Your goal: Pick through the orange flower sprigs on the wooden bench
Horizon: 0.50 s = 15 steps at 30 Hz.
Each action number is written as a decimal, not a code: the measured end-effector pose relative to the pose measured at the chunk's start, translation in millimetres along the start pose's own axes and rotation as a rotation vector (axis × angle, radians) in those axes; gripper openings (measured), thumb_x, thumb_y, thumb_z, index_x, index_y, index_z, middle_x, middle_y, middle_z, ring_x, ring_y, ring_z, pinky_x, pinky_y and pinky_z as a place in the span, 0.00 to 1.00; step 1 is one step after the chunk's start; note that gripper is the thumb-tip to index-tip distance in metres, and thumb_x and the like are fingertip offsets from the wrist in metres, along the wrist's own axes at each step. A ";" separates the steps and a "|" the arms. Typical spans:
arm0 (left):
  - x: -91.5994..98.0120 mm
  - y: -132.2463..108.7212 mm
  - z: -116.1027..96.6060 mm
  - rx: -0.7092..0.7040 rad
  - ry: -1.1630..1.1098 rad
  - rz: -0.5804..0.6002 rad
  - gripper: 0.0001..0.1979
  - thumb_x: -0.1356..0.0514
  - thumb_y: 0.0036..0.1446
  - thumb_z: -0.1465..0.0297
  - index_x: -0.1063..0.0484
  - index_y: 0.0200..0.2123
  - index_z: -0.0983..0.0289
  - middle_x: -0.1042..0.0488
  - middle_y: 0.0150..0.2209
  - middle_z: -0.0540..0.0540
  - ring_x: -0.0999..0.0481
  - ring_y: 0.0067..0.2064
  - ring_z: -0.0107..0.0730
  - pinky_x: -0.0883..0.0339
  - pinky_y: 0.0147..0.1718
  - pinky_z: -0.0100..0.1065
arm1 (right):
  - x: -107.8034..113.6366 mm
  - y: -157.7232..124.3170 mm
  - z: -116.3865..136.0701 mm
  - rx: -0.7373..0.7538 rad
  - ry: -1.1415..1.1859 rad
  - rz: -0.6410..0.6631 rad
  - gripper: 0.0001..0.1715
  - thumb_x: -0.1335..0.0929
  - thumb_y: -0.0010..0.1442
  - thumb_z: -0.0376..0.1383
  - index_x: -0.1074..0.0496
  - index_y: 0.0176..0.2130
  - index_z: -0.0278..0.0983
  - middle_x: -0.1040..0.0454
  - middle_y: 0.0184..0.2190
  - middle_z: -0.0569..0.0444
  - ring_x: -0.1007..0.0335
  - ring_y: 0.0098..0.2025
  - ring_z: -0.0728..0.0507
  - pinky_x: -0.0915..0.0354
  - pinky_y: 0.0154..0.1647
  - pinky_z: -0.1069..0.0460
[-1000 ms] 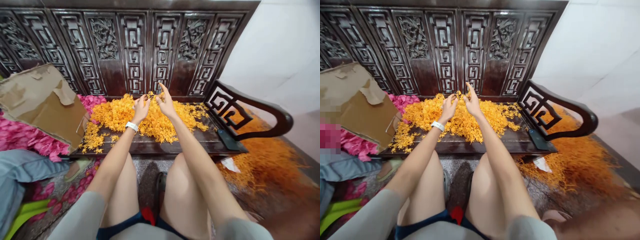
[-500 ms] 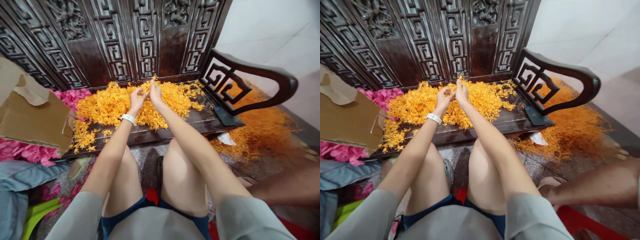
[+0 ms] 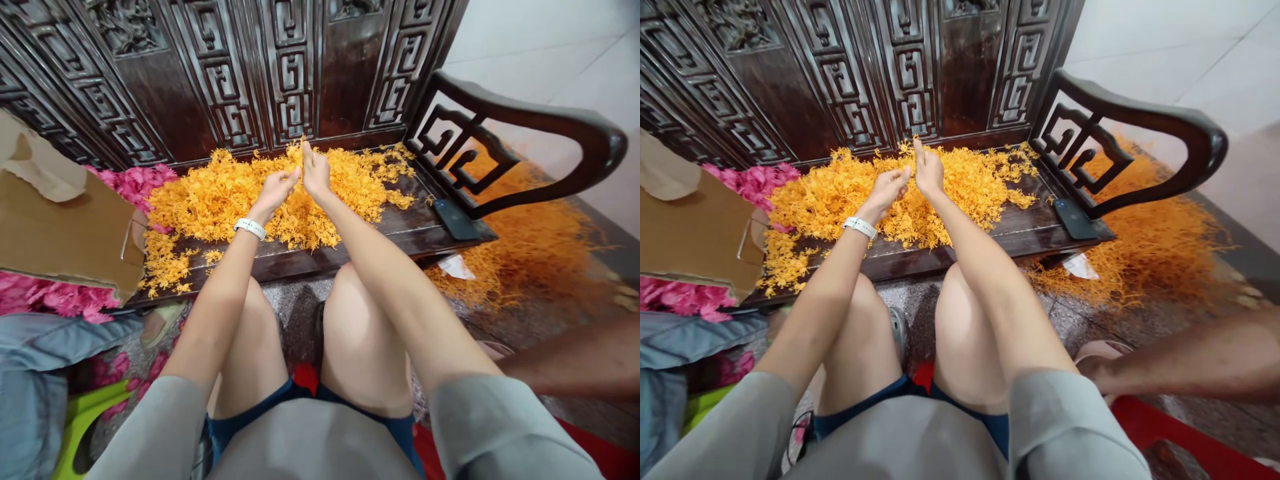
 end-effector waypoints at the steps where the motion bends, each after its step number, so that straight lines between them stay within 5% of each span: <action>1: 0.8 0.0 0.3 0.001 -0.003 0.011 0.21 0.32 0.70 0.57 0.31 0.28 0.61 0.41 0.21 0.46 0.44 0.21 0.23 0.47 0.23 0.31 | 0.4 0.1 1.0 0.014 -0.007 0.013 0.40 0.46 0.75 0.67 0.46 0.25 0.42 0.47 0.26 0.55 0.39 0.32 0.45 0.30 0.46 0.43; 5: 1.3 7.0 -3.1 -0.093 0.026 -0.083 0.21 0.31 0.68 0.64 0.31 0.24 0.62 0.41 0.21 0.46 0.46 0.23 0.24 0.47 0.26 0.33 | -2.6 4.5 7.4 -0.008 0.015 -0.009 0.41 0.47 0.73 0.69 0.50 0.24 0.43 0.49 0.25 0.56 0.43 0.30 0.45 0.29 0.41 0.46; 9: 14.5 26.7 -0.3 -0.250 0.090 -0.295 0.19 0.29 0.65 0.66 0.30 0.25 0.62 0.39 0.22 0.47 0.40 0.26 0.27 0.46 0.29 0.35 | -0.6 15.5 28.1 0.042 -0.105 -0.057 0.41 0.47 0.75 0.67 0.44 0.24 0.42 0.44 0.25 0.56 0.41 0.31 0.46 0.30 0.47 0.46; 13: 79.6 35.7 28.4 -0.140 0.143 -0.687 0.24 0.34 0.72 0.67 0.41 0.24 0.59 0.46 0.21 0.44 0.44 0.27 0.26 0.48 0.30 0.36 | 41.6 28.1 42.3 0.136 -0.223 -0.242 0.44 0.54 0.68 0.73 0.44 0.24 0.44 0.43 0.25 0.55 0.47 0.30 0.46 0.35 0.41 0.49; 15: 112.7 32.3 43.5 -0.045 0.198 -0.699 0.25 0.42 0.77 0.71 0.44 0.24 0.59 0.49 0.21 0.42 0.48 0.27 0.22 0.49 0.31 0.34 | 72.5 34.1 36.7 0.157 -0.222 -0.365 0.46 0.59 0.60 0.76 0.44 0.26 0.46 0.44 0.26 0.54 0.48 0.30 0.45 0.38 0.37 0.48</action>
Point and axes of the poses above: each hand's wrist, its own y-axis towards the middle knuckle, its own x-axis out of the back of the hand, z = x × y, the point moved 4 cm from there along y, towards the middle knuckle
